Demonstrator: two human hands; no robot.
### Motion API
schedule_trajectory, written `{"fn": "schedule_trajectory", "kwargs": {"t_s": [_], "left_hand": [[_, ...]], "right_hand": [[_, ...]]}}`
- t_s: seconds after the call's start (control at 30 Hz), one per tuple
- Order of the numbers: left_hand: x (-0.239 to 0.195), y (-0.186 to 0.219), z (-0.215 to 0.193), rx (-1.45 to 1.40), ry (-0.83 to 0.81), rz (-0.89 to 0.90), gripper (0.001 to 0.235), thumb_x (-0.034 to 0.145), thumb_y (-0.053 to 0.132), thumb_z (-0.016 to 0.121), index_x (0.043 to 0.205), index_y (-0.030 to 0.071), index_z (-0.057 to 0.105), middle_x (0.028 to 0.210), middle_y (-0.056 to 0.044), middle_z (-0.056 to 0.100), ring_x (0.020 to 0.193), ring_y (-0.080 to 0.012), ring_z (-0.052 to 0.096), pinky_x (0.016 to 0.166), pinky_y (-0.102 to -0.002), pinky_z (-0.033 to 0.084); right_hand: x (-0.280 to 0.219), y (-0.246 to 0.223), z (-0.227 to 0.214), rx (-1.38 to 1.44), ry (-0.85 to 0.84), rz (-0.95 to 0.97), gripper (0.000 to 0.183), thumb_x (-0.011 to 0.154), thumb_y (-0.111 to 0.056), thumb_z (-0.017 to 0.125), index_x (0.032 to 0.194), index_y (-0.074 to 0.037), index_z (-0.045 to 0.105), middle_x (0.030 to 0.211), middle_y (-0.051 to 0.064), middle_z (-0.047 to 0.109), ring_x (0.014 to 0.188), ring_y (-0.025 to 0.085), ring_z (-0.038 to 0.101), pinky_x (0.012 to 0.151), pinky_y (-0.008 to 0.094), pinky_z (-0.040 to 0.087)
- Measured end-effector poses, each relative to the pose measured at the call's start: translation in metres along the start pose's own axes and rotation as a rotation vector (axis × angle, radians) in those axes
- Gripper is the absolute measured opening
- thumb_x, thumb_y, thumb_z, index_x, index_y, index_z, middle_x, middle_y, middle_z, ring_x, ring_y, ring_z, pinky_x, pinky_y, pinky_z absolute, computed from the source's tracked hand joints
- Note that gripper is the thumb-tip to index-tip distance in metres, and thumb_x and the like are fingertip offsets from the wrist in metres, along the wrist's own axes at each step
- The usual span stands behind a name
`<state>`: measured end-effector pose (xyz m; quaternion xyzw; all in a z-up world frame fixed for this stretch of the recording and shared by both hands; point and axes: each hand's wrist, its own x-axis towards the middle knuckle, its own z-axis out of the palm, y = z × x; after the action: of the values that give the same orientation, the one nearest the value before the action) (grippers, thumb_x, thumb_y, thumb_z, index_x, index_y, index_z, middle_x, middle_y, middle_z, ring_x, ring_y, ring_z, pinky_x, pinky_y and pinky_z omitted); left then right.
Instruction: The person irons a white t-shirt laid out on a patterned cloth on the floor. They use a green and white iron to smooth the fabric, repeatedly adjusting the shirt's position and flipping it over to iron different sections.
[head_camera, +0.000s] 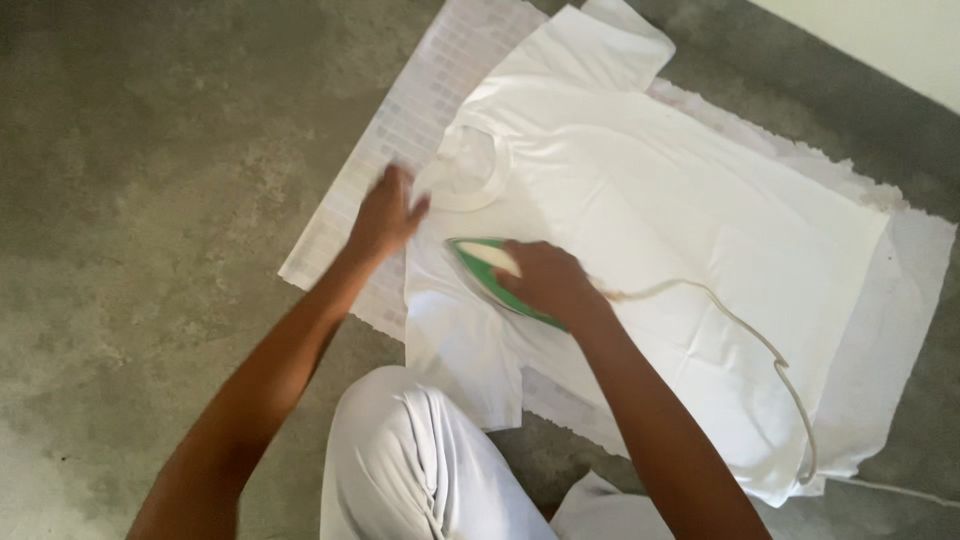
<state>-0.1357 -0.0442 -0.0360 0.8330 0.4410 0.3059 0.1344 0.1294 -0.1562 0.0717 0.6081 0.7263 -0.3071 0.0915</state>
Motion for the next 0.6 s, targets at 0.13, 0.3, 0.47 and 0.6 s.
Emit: {"fn": "schedule_trajectory", "kwargs": {"t_s": [0.13,0.3,0.47,0.6], "left_hand": [[-0.030,0.072,-0.057,-0.092,-0.564,-0.651,0.079,0.092,0.031,0.077,0.148,0.011,0.026,0.120,-0.026,0.066,0.113,-0.0496,0.070,0.099,-0.063,0.055],[-0.053,0.055,-0.057,-0.289,-0.563,-0.611,0.077,0.095,0.000,0.069,0.155,0.018,0.023,0.105,-0.020,0.069,0.099,-0.0404,0.076,0.087,-0.051,0.060],[-0.071,0.016,-0.038,-0.314,-0.589,-0.502,0.079,0.091,0.010,0.078,0.154,0.025,0.032,0.111,-0.018,0.061,0.098,-0.0381,0.074,0.082,-0.045,0.062],[-0.056,0.019,-0.065,-0.235,-0.627,-0.377,0.117,0.078,0.017,0.093,0.167,0.021,0.017,0.126,-0.027,0.046,0.108,-0.0549,0.067,0.091,-0.059,0.061]], "right_hand": [[-0.011,0.025,-0.001,0.056,0.013,0.164,0.061,0.098,-0.065,0.050,0.144,-0.026,0.059,0.129,0.017,0.072,0.120,0.047,0.068,0.104,0.059,0.054],[-0.008,0.006,-0.010,0.053,0.005,0.167,0.056,0.097,-0.062,0.054,0.139,-0.027,0.064,0.124,0.017,0.074,0.118,0.045,0.070,0.102,0.058,0.055],[0.035,-0.021,0.004,0.023,0.037,0.029,0.059,0.100,-0.062,0.049,0.139,-0.020,0.062,0.122,0.016,0.074,0.116,0.040,0.072,0.099,0.057,0.056],[0.058,-0.047,0.013,0.011,0.044,0.015,0.059,0.099,-0.063,0.049,0.140,-0.021,0.060,0.121,0.014,0.073,0.113,0.040,0.072,0.096,0.058,0.057]]}}
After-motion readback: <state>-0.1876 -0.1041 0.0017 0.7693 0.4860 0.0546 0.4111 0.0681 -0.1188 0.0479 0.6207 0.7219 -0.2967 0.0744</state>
